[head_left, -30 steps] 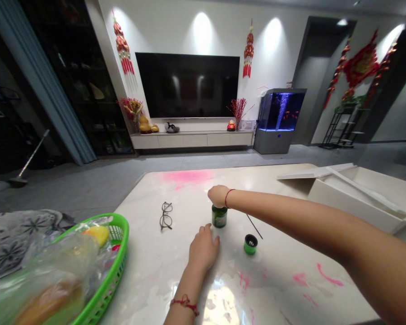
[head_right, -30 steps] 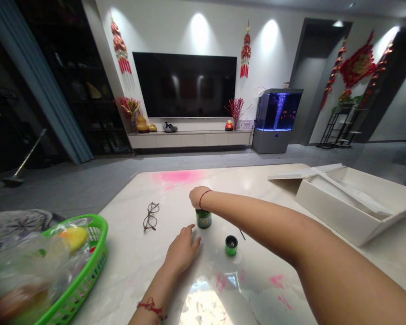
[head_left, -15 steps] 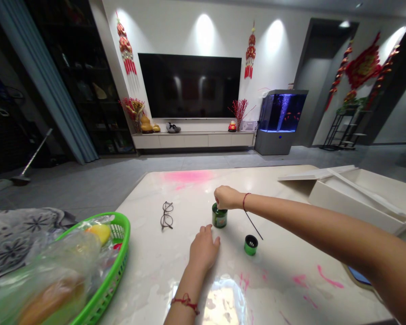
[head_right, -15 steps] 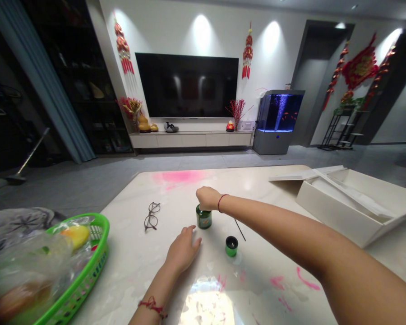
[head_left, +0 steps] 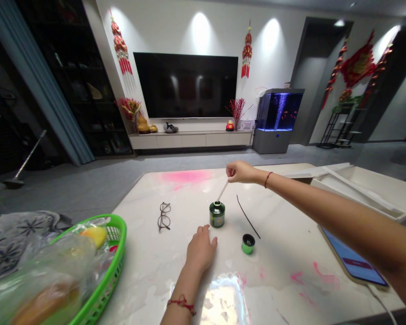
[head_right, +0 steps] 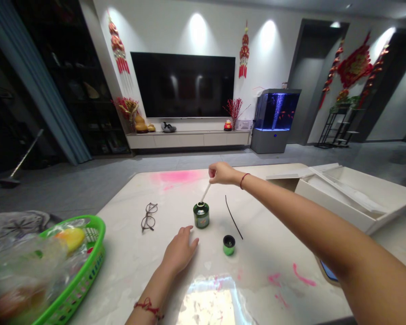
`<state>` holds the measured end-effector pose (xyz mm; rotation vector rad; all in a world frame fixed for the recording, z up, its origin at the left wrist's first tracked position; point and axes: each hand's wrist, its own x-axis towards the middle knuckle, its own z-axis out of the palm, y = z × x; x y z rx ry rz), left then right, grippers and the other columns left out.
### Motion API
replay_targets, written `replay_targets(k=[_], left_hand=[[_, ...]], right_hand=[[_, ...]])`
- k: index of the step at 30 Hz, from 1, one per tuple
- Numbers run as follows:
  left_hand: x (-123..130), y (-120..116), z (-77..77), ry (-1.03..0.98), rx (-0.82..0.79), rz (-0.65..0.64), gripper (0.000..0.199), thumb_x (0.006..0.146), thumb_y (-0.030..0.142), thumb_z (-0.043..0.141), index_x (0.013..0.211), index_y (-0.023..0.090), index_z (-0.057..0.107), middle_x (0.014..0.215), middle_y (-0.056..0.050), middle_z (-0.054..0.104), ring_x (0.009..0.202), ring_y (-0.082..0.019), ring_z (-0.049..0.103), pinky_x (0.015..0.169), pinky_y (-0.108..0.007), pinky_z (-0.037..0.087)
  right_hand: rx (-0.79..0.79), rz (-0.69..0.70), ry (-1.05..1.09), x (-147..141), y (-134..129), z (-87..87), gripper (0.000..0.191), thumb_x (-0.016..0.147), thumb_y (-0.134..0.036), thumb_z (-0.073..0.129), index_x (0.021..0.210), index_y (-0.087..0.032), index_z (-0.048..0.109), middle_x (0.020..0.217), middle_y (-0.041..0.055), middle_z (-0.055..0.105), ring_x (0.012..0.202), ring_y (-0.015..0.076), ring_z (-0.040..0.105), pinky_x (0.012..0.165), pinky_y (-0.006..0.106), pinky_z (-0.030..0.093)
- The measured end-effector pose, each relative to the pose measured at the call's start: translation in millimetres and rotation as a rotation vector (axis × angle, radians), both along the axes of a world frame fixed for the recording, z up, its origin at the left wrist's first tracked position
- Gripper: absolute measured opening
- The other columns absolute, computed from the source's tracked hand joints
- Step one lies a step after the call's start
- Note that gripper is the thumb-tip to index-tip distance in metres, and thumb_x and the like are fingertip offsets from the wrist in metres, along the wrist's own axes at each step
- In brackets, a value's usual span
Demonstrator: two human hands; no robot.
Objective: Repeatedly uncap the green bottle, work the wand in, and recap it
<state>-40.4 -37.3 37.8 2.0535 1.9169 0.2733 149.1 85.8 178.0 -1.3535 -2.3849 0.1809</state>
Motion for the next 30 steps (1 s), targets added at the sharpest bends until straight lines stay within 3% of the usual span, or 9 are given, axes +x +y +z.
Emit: replay_targets(k=[2,4,7,10,13,21,25,30], left_hand=[[0,0,-0.9,0.001,0.002,-0.002,0.049,0.083,0.032,0.037,0.128,0.014,0.037,0.125,-0.012,0.046,0.11,-0.023,0.048,0.089,-0.03,0.036],[0,1,-1.6,0.002,0.008,-0.004,0.049,0.082,0.032,0.037,0.128,0.014,0.038,0.125,-0.012,0.046,0.109,-0.023,0.048,0.088,-0.03,0.036],[0,1,-1.8,0.003,0.013,-0.002,0.048,0.082,0.032,0.037,0.127,0.014,0.038,0.125,-0.012,0.046,0.108,-0.023,0.049,0.088,-0.03,0.036],[1,0,-0.9,0.008,0.005,0.007,0.048,0.082,0.032,0.038,0.127,0.015,0.039,0.125,-0.012,0.046,0.108,-0.022,0.049,0.088,-0.03,0.037],[2,-1,0.0,0.013,-0.002,0.009,0.047,0.082,0.031,0.038,0.127,0.016,0.039,0.124,-0.011,0.046,0.107,-0.022,0.049,0.087,-0.029,0.037],[0,-2,-1.2,0.013,0.017,-0.021,0.044,0.082,0.031,0.037,0.124,0.017,0.042,0.122,-0.011,0.046,0.107,-0.023,0.049,0.087,-0.031,0.038],[0,-4,-1.2,0.027,0.005,-0.027,0.04,0.082,0.03,0.038,0.118,0.017,0.047,0.121,-0.01,0.048,0.106,-0.022,0.049,0.088,-0.031,0.038],[1,-6,-0.4,0.039,-0.002,-0.029,0.038,0.081,0.029,0.038,0.116,0.018,0.049,0.119,-0.01,0.049,0.105,-0.022,0.049,0.087,-0.031,0.039]], right_hand=[[0.006,-0.046,0.113,24,4,2.0,0.009,0.063,-0.015,0.056,0.072,-0.014,0.058,0.066,0.0003,0.06,0.062,0.0106,0.054,0.054,0.018,0.037],[-0.008,-0.096,0.188,44,4,-7.2,0.01,0.063,-0.017,0.056,0.072,-0.014,0.058,0.066,0.0003,0.06,0.061,0.0107,0.054,0.053,0.018,0.037],[0.0,-0.196,0.206,64,-5,-39.5,0.008,0.063,-0.017,0.055,0.069,-0.015,0.058,0.065,0.0009,0.06,0.062,0.0118,0.054,0.055,0.019,0.039],[-0.04,-0.205,0.115,72,-16,-77.3,0.007,0.063,-0.014,0.053,0.065,-0.016,0.059,0.065,0.0011,0.061,0.063,0.0125,0.055,0.058,0.021,0.04],[-0.015,-0.196,0.071,72,-23,-99.3,0.013,0.064,-0.013,0.051,0.07,-0.016,0.062,0.071,0.0024,0.062,0.065,0.013,0.056,0.063,0.022,0.041],[-0.035,-0.055,0.041,60,-45,-107.2,0.022,0.068,-0.009,0.049,0.081,-0.015,0.066,0.082,0.0056,0.063,0.071,0.0136,0.059,0.07,0.023,0.045],[-0.093,0.071,-0.147,61,-72,-123.0,0.023,0.07,-0.008,0.048,0.081,-0.017,0.065,0.083,0.0072,0.062,0.076,0.0177,0.059,0.071,0.028,0.045],[-0.232,0.013,-0.036,69,-90,-123.1,0.021,0.077,-0.02,0.049,0.092,-0.018,0.063,0.09,0.0079,0.064,0.079,0.0184,0.059,0.075,0.03,0.046]])
